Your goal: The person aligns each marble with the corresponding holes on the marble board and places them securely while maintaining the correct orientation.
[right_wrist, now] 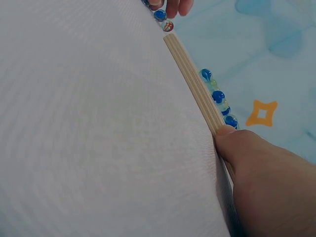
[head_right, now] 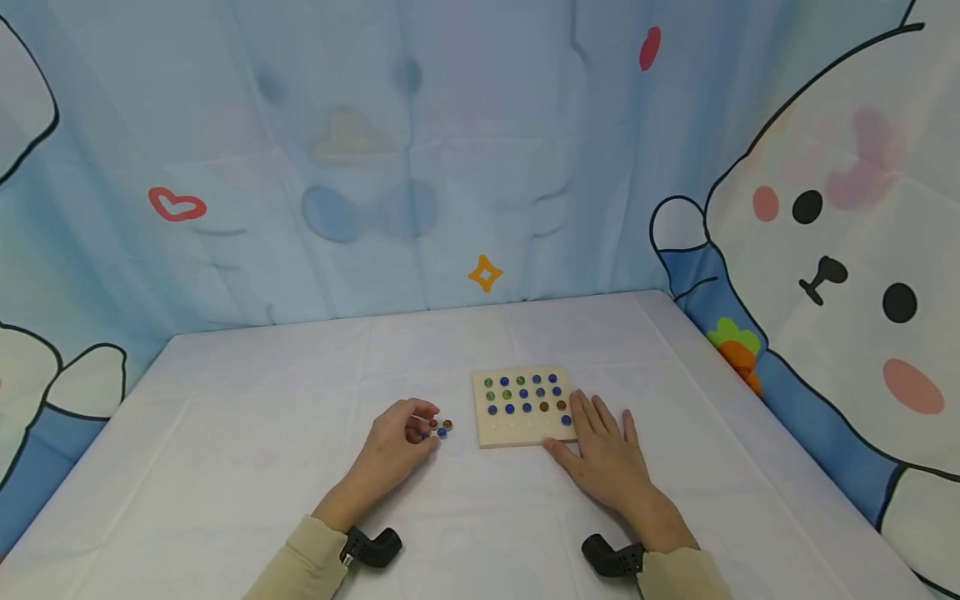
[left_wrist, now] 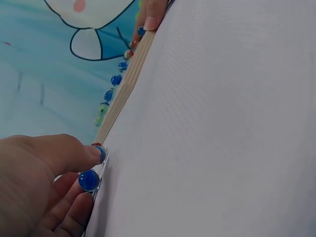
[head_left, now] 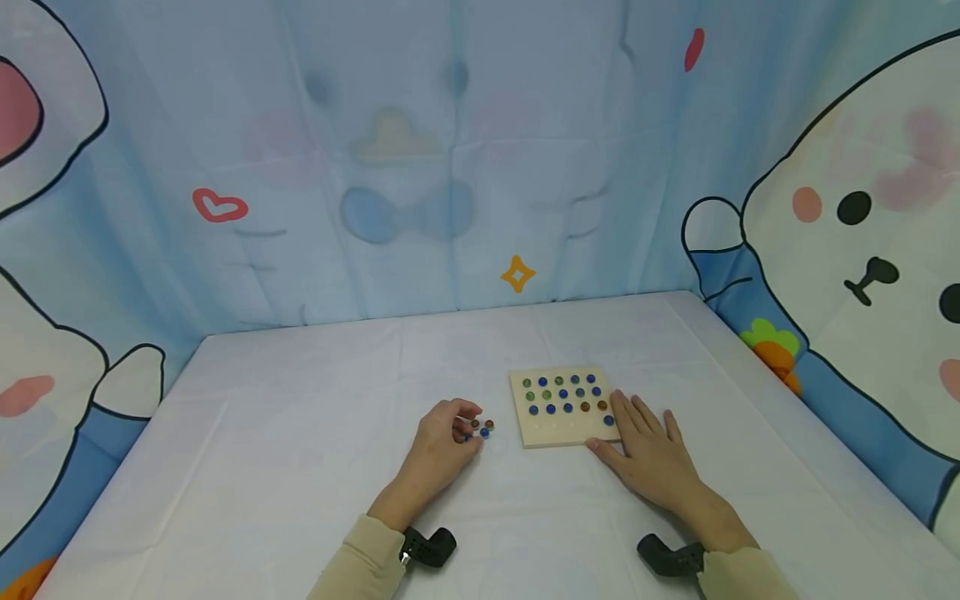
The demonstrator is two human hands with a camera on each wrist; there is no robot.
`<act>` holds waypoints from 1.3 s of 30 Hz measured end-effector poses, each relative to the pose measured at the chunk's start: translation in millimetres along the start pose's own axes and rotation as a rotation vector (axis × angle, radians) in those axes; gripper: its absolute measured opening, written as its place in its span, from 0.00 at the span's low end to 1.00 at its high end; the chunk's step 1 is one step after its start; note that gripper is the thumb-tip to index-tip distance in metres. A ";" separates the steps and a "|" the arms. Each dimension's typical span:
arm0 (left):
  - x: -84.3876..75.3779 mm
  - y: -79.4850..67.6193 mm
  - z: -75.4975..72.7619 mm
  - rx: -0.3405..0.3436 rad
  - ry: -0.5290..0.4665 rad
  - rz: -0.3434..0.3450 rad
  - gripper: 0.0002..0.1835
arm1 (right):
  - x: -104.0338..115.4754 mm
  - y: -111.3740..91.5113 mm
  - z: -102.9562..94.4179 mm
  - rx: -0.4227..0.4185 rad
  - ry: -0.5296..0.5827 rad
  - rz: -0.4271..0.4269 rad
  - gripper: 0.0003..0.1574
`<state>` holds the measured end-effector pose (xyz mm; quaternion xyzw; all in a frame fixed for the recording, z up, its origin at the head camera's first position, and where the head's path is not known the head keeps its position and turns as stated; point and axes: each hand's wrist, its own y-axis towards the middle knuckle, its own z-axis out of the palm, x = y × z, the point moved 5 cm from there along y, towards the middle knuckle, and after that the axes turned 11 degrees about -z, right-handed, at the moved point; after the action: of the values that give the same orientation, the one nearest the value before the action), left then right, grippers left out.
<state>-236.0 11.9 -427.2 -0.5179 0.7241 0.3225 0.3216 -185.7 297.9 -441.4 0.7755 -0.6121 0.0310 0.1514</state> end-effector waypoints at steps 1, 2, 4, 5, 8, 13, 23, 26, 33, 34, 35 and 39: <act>-0.1 0.2 -0.3 0.002 0.003 -0.002 0.18 | 0.2 0.0 0.1 0.000 0.001 0.000 0.59; -0.1 0.3 -0.6 0.005 0.007 -0.003 0.18 | 0.5 -0.1 0.1 0.000 0.003 -0.001 0.59; -0.1 0.6 -0.8 0.021 0.013 -0.013 0.20 | 0.9 0.0 -0.3 0.000 0.005 -0.001 0.59; 0.0 0.8 -0.7 0.031 0.018 -0.018 0.20 | 1.1 -0.1 -0.3 0.000 0.006 0.000 0.59; 0.8 1.3 -0.5 0.059 0.025 -0.036 0.22 | 1.6 -0.4 -0.9 0.002 0.008 0.002 0.59; 1.9 1.9 -1.9 0.070 0.005 -0.022 0.20 | 3.7 -1.2 -2.9 -0.008 -0.002 0.001 0.58; 0.3 1.6 -5.2 0.074 -0.056 -0.027 0.09 | 4.4 -1.4 -3.4 -0.007 -0.011 -0.001 0.58; -1.6 1.0 -6.8 0.059 -0.058 -0.023 0.06 | 3.2 -1.1 -2.9 -0.007 -0.008 -0.002 0.58; -3.4 1.6 -8.0 0.034 -0.054 -0.014 0.03 | 0.8 -1.2 -1.9 -0.003 -0.007 0.004 0.59; -3.0 1.6 -7.6 0.038 -0.063 -0.021 0.03 | 1.0 -1.3 -2.0 -0.006 -0.006 0.003 0.59; -2.5 1.9 -7.2 0.045 -0.077 -0.028 0.02 | 1.1 -1.3 -2.0 -0.005 -0.004 0.003 0.59; -0.8 3.0 -4.8 0.090 -0.155 -0.066 0.03 | 1.5 -0.6 -1.9 0.001 0.002 0.004 0.59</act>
<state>-239.3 9.2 -423.4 -0.4998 0.6934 0.3179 0.4102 -184.5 297.2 -439.4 0.7744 -0.6135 0.0324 0.1516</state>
